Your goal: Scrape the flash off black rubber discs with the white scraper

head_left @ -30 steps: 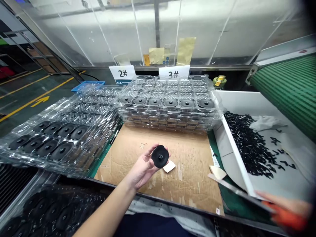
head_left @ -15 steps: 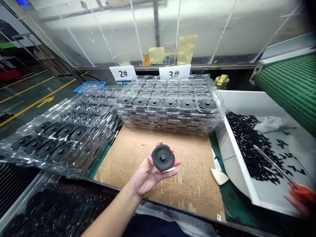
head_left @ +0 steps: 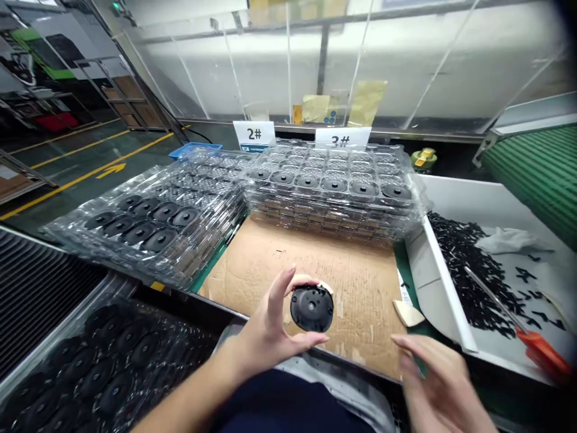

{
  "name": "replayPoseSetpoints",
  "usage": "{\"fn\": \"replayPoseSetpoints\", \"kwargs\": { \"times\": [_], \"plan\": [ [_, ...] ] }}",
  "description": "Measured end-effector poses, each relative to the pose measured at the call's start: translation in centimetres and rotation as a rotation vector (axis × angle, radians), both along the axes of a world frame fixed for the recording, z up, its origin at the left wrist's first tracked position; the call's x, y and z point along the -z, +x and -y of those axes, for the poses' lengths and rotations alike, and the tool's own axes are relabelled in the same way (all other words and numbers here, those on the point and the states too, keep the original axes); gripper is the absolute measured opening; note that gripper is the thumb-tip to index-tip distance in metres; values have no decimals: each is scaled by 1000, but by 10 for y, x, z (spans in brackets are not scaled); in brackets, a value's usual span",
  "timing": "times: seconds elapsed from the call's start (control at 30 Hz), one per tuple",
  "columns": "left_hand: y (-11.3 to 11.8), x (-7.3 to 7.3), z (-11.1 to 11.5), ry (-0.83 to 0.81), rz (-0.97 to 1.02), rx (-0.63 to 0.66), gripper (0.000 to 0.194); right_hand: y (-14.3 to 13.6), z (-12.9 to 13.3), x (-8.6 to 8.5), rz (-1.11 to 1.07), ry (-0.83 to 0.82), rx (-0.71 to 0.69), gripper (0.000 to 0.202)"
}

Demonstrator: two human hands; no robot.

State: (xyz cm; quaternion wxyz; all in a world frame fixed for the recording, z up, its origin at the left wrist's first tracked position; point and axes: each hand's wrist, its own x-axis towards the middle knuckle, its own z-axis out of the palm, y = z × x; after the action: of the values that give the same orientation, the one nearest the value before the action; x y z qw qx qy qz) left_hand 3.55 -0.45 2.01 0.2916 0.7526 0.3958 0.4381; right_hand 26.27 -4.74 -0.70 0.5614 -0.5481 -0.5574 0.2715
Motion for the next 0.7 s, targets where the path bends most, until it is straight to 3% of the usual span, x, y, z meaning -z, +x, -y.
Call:
{"fn": "replayPoseSetpoints", "kwargs": {
  "times": [0.13,0.33,0.43,0.57,0.63,0.7],
  "plan": [
    [-11,-10,29,5,19,-40,107,-45,5,-14,-65,11,-224,24],
    [-27,-10,57,-16,135,-35,104,-70,10,-32,-69,-43,-556,32],
    [-35,-15,65,-29,87,-44,95,-80,13,-31,-101,-115,-638,27],
    [-51,-21,81,-222,107,-29,63,-85,8,1,-331,-283,-595,21],
    [-62,-14,91,-380,205,-21,37,-92,-1,27,-352,-388,-655,21],
    [-73,0,104,-475,282,-102,26,-107,-9,50,-278,-485,-755,23]
  ]
}}
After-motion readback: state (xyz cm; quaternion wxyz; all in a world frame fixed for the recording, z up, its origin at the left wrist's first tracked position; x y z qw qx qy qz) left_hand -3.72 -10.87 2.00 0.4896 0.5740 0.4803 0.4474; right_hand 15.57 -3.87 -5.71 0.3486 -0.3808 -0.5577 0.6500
